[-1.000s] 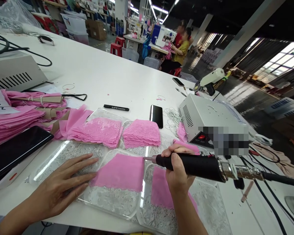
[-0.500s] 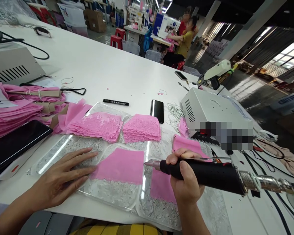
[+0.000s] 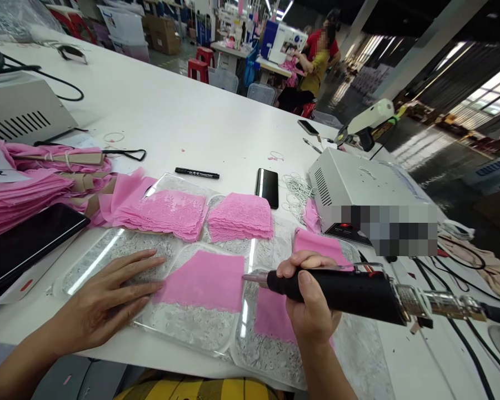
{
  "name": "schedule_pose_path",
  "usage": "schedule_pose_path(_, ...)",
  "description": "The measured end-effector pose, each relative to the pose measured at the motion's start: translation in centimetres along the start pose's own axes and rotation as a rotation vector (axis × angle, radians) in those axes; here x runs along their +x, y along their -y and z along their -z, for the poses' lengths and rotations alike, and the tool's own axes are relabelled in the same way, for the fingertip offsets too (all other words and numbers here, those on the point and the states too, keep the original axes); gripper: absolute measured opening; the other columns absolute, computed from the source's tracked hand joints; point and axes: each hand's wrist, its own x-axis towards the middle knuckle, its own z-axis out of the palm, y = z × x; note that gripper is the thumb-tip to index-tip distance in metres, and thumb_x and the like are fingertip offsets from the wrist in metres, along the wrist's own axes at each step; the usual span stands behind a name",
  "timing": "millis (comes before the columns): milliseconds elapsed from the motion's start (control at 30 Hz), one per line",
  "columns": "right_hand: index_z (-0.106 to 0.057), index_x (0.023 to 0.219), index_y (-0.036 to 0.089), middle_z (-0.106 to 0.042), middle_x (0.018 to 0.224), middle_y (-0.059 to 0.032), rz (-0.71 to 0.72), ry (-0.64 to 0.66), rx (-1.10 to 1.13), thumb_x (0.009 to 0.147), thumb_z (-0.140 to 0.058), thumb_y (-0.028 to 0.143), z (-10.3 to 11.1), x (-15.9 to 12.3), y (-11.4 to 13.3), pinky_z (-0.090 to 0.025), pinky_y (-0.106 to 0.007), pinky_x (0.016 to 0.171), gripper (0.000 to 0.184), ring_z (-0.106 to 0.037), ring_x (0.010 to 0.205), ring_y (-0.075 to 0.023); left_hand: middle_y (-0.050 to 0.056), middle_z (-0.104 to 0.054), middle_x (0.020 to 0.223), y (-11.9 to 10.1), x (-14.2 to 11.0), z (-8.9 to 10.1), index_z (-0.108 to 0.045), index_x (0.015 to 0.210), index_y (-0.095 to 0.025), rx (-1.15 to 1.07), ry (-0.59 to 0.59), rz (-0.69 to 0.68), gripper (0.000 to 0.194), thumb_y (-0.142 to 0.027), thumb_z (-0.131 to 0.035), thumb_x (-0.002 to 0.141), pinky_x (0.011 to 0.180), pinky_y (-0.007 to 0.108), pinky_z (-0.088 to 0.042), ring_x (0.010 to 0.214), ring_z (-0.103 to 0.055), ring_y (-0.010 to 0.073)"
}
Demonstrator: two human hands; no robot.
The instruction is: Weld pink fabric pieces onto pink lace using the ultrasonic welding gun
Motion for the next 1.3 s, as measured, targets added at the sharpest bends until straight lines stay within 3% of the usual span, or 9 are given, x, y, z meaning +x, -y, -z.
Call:
schedule_pose_path(700, -0.060, 0.081, 0.019, -0.056, 0.073, 0.0006, -0.021, 0.116, 0.024, 0.075, -0.060, 0.021, 1.1, -1.6, 0.9, -0.049, -0.026, 0.050, 0.007, -0.054, 0.056, -0.0095, 0.003, -0.050, 0.142, 0.0, 0.0, -0.2, -0.066, 0.117, -0.027, -0.047, -0.012, 0.023, 0.034, -0.013, -0.054, 0.089, 0.102, 0.045, -0.046, 0.134, -0.042, 0.0296)
schedule_pose_path(1033, -0.058, 0.072, 0.019, -0.054, 0.072, 0.0018, 0.077, -0.158, -0.031, 0.065, -0.060, 0.020, 3.5, 0.7, 1.0, -0.049, -0.028, 0.052, 0.008, -0.050, 0.057, -0.0096, -0.001, -0.050, 0.142, -0.2, 0.1, -0.4, -0.064, 0.120, -0.032, -0.092, -0.052, 0.086, 0.036, -0.015, -0.051, 0.090, 0.105, 0.042, -0.044, 0.134, -0.042, 0.0276)
schedule_pose_path(1300, -0.059, 0.076, 0.019, -0.055, 0.074, 0.0011, 0.069, -0.114, -0.008, 0.067, -0.062, 0.021, 3.6, 0.5, 0.3, -0.049, -0.029, 0.053, 0.009, -0.051, 0.057, -0.0100, -0.002, -0.054, 0.138, -0.4, 0.3, -0.2, -0.067, 0.114, -0.035, -0.069, -0.057, 0.124, 0.033, -0.020, -0.051, 0.089, 0.105, 0.038, -0.046, 0.131, -0.046, 0.0265)
